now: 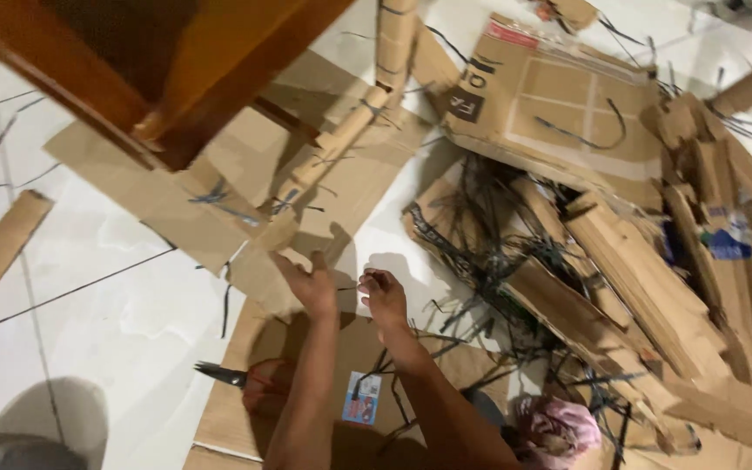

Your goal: Unpacking a wooden chair by removing wire ties and cardboard protection from the legs

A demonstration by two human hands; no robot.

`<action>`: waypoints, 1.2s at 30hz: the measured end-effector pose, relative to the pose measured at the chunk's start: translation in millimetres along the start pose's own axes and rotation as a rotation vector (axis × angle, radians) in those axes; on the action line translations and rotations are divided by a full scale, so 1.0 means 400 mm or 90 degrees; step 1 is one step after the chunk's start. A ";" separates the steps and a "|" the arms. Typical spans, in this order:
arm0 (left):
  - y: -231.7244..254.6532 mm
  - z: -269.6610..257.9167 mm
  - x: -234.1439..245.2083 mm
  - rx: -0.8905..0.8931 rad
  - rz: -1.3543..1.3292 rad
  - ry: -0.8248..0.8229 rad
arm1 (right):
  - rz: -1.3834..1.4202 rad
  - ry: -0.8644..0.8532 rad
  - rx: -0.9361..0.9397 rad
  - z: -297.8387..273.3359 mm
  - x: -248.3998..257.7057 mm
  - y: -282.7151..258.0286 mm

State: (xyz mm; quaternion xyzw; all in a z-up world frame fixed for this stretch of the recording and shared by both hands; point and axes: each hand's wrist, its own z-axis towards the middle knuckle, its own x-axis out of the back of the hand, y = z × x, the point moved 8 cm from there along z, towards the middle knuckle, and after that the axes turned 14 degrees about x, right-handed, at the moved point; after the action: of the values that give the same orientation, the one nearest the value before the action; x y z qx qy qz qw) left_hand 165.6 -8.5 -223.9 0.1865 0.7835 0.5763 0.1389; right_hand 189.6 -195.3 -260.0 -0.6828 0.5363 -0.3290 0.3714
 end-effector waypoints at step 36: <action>0.119 -0.286 -0.179 0.107 0.001 -0.293 | -0.173 0.110 0.672 -0.096 0.232 -0.487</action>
State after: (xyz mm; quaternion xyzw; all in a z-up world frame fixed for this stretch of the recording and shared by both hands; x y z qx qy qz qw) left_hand 186.2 -125.8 -144.2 0.3243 0.7763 0.4514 0.2973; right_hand 271.3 -263.0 -68.3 -0.4373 0.2342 -0.6532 0.5720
